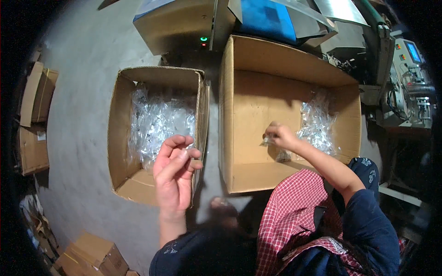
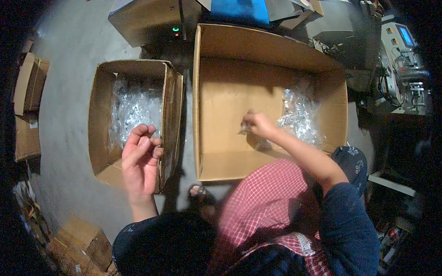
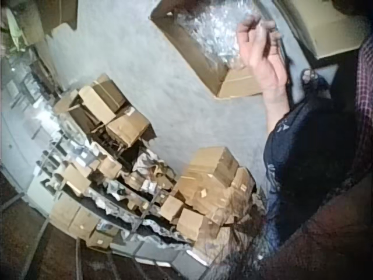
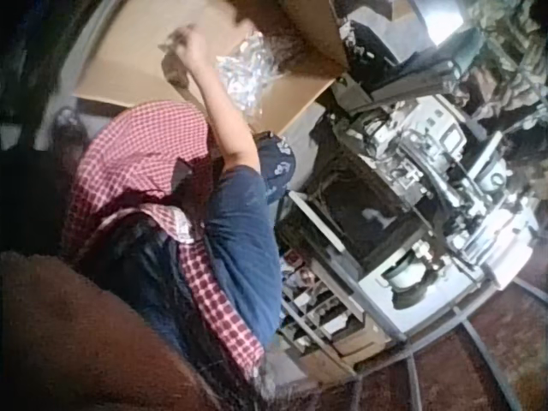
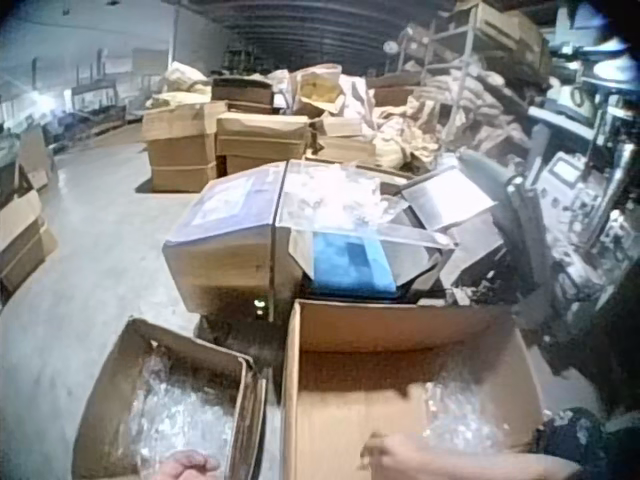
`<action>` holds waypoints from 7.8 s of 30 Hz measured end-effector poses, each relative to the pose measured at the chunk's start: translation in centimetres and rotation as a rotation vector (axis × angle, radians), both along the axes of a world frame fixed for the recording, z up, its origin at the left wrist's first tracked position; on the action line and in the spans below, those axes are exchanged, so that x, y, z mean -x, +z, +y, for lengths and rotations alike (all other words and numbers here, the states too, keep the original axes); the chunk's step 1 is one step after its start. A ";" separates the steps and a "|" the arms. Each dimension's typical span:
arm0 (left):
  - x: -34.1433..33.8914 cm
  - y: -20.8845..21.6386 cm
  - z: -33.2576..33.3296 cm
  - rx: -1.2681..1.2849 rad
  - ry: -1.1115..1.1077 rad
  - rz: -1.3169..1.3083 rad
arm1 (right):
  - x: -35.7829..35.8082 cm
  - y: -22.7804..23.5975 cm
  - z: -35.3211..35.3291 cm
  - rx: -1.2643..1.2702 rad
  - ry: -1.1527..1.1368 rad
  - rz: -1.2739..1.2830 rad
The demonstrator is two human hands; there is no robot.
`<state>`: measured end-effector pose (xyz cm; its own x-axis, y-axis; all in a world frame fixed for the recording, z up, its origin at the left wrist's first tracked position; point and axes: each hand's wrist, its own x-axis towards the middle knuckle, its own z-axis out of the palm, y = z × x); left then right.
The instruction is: The person sorts small plastic packets containing hardware from a large cardboard box into a smaller cardboard box by hand.
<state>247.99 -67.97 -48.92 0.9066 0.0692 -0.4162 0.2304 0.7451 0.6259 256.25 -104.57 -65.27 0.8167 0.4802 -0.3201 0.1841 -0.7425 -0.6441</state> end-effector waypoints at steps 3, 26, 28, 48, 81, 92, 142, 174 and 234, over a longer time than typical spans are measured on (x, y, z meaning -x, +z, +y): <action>-0.3 0.3 -1.2 -0.147 -0.055 -0.056 | -2.3 5.6 1.9 -0.315 -0.432 0.382; -0.5 -0.4 1.4 -1.546 0.278 -0.131 | 4.2 3.1 -3.1 0.561 0.730 -0.202; -0.5 -0.9 1.3 -1.486 0.215 -0.204 | 3.7 2.5 -3.5 0.388 0.640 -0.061; -0.2 1.2 0.0 -0.075 0.060 -0.063 | -6.0 17.7 9.7 -0.413 0.202 -0.453; 0.3 0.6 -1.8 -0.345 -0.094 -0.142 | -2.3 19.1 18.2 -0.978 -0.521 1.000; 0.6 -0.8 0.4 -0.306 -0.008 -0.103 | -3.6 18.1 19.8 -1.298 -0.494 1.330; 0.5 1.4 2.5 -0.988 0.012 -0.107 | -2.2 19.8 23.1 -0.797 -0.114 1.145; -0.1 -0.7 4.3 -1.226 0.301 -0.080 | -3.1 -0.9 -16.3 0.778 -0.529 0.020; 0.6 1.2 1.6 -0.593 0.307 -0.109 | -2.0 20.0 16.7 -0.921 -0.241 0.936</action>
<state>247.37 -66.38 -47.70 0.8441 0.5186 -0.1361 -0.0242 0.2904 0.9566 258.23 -87.91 -45.32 0.5637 0.6979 -0.4418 -0.6727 0.0775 -0.7358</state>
